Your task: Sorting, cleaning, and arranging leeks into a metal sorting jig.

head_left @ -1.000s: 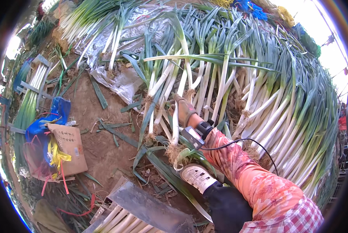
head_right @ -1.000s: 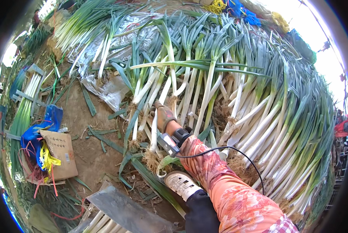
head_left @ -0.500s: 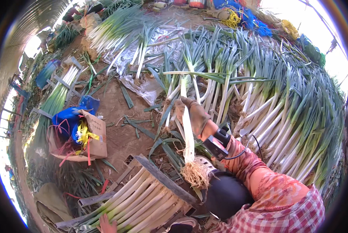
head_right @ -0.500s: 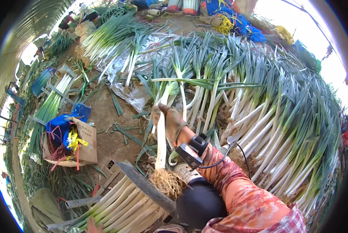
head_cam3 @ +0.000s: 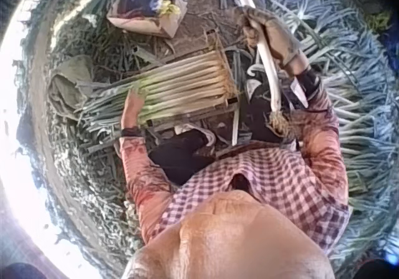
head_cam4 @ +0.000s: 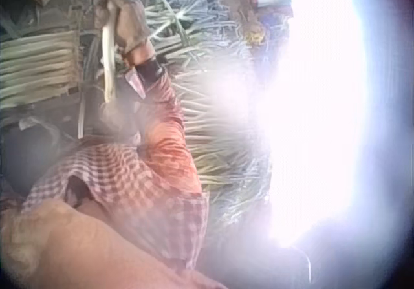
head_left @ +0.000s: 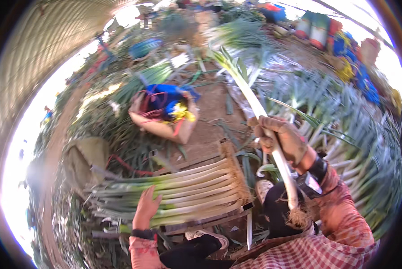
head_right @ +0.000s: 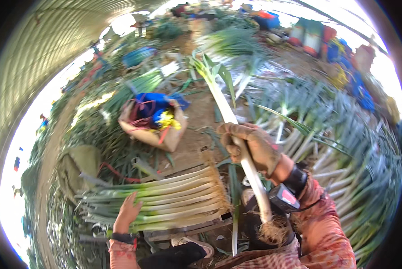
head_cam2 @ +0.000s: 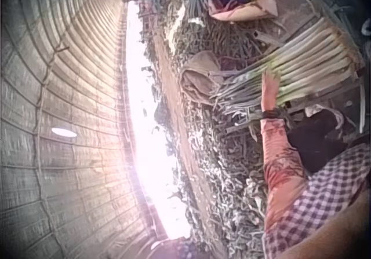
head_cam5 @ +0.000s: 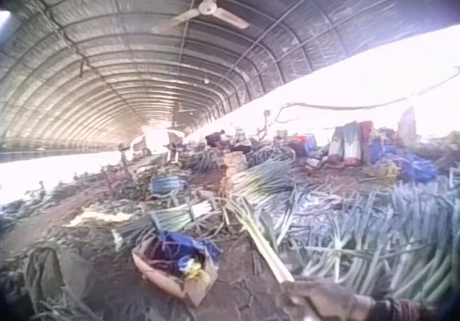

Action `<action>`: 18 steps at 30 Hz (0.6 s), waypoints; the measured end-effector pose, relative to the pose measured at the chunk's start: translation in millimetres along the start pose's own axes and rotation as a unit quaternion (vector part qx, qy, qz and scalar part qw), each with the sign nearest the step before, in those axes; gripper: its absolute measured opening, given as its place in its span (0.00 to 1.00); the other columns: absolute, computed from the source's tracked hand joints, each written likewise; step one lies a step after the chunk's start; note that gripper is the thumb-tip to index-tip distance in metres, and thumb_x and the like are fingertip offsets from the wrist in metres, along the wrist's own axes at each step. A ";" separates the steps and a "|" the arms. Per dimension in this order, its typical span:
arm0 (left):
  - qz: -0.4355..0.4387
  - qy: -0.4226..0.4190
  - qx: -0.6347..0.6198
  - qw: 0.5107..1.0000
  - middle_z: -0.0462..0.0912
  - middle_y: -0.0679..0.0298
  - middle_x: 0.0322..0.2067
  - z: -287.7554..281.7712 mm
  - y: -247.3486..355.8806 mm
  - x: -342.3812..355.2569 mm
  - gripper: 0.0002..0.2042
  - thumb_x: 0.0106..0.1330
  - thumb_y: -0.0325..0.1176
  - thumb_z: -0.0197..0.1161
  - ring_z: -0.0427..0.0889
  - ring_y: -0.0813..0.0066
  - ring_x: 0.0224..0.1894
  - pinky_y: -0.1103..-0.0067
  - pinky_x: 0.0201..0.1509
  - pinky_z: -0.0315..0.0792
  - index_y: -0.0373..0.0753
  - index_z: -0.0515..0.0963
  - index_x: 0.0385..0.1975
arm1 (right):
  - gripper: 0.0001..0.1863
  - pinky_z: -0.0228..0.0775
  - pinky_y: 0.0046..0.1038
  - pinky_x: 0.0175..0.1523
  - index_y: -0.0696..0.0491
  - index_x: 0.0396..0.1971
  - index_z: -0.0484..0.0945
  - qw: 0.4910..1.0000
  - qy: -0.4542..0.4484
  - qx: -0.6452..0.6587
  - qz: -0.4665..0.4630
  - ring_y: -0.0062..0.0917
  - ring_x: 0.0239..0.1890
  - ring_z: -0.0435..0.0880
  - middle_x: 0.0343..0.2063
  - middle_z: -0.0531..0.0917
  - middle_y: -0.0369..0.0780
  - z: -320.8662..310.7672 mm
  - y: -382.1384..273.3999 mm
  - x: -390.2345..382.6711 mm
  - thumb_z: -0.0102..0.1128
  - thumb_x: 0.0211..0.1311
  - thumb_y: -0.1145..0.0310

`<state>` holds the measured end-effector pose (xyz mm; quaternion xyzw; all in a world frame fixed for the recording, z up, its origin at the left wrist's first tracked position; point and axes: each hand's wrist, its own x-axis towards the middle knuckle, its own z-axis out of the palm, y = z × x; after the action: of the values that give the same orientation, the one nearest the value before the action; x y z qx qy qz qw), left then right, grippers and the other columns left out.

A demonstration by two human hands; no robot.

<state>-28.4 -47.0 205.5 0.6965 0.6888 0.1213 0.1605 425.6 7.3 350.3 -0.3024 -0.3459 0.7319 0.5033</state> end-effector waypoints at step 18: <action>-0.059 0.111 0.177 0.976 0.63 0.60 0.61 33.5 -77.0 19.5 0.25 0.62 0.46 0.53 0.58 0.60 0.64 0.51 0.64 0.50 0.48 0.63 0.60 | 0.14 0.74 0.23 0.32 0.57 0.45 0.75 0.835 -0.170 -0.495 -0.171 0.16 0.25 0.73 0.26 0.78 0.34 165.3 85.1 156.2 0.56 0.59 0.70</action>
<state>-85.8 -29.4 143.6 0.6542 0.7527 0.0641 -0.0361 201.5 100.1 362.1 -0.3178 -0.7886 0.4050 0.3364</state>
